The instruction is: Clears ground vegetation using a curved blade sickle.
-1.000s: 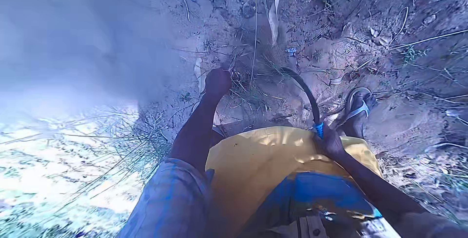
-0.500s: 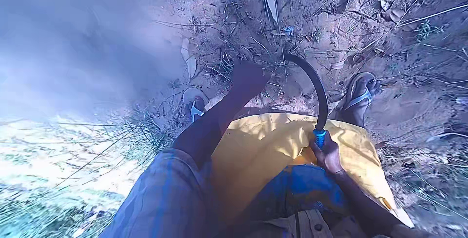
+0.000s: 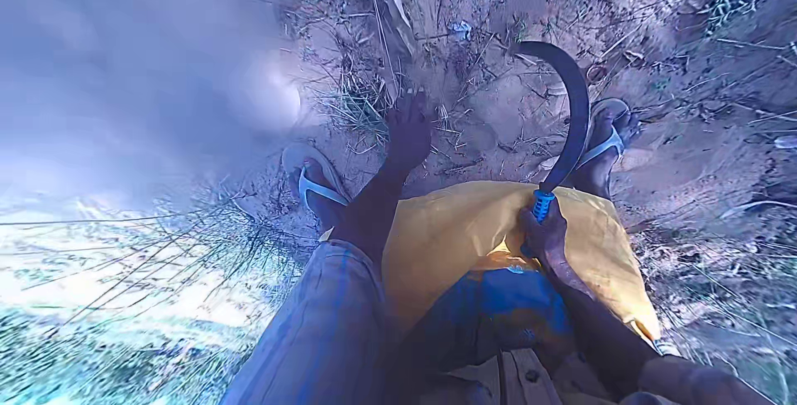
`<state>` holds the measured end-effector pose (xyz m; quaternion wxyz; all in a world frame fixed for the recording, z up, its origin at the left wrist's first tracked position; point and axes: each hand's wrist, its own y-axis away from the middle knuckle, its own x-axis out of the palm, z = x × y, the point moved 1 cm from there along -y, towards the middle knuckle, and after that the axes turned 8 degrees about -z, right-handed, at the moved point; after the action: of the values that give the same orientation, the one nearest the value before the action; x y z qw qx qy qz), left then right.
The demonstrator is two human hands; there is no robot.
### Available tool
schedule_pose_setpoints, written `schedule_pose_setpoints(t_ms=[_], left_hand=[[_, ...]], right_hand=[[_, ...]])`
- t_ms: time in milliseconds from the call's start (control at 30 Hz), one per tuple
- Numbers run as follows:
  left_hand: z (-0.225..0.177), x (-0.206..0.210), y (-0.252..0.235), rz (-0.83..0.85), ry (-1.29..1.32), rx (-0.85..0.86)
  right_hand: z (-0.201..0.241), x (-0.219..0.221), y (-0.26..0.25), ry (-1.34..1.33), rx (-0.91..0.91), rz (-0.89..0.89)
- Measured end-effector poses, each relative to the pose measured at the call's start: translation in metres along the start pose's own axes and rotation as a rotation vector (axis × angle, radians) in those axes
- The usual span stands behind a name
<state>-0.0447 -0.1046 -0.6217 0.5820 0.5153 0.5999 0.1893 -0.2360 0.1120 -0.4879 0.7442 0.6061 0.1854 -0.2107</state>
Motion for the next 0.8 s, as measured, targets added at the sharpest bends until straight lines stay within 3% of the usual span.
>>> schedule_pose_setpoints(t_ms=[167, 233, 300, 367, 433, 467, 533, 600, 667, 800], left_hand=[[-0.023, 0.09, 0.115, 0.173, 0.045, -0.185], [-0.046, 0.08, 0.126, 0.435, 0.046, -0.276], [-0.062, 0.043, 0.111, 0.503, 0.052, -0.354], [-0.065, -0.007, 0.081, 0.246, 0.121, -0.375], [-0.054, -0.039, 0.042, -0.208, 0.199, -0.274], [-0.046, -0.049, 0.017, -0.327, 0.209, -0.24], [-0.027, -0.061, -0.025, -0.343, 0.115, -0.3], [-0.003, -0.066, -0.047, -0.344, 0.001, -0.462], [0.022, -0.066, -0.053, -0.389, -0.08, -0.612], [0.043, -0.072, -0.036, -0.367, -0.004, -0.772]], right_hand=[[0.003, -0.003, -0.006, -0.055, 0.011, 0.04], [0.002, -0.006, -0.008, -0.078, -0.004, 0.039], [0.005, -0.009, -0.009, -0.095, 0.006, 0.039], [0.007, -0.011, -0.011, -0.104, 0.003, 0.028], [0.011, -0.012, -0.015, -0.12, 0.009, 0.017], [0.012, -0.013, -0.016, -0.132, 0.013, 0.012], [0.013, -0.014, -0.016, -0.151, 0.026, 0.004], [0.015, -0.013, -0.017, -0.163, 0.034, -0.001], [0.015, -0.014, -0.018, -0.158, 0.032, 0.002], [0.015, -0.012, -0.013, -0.116, -0.009, 0.027]])
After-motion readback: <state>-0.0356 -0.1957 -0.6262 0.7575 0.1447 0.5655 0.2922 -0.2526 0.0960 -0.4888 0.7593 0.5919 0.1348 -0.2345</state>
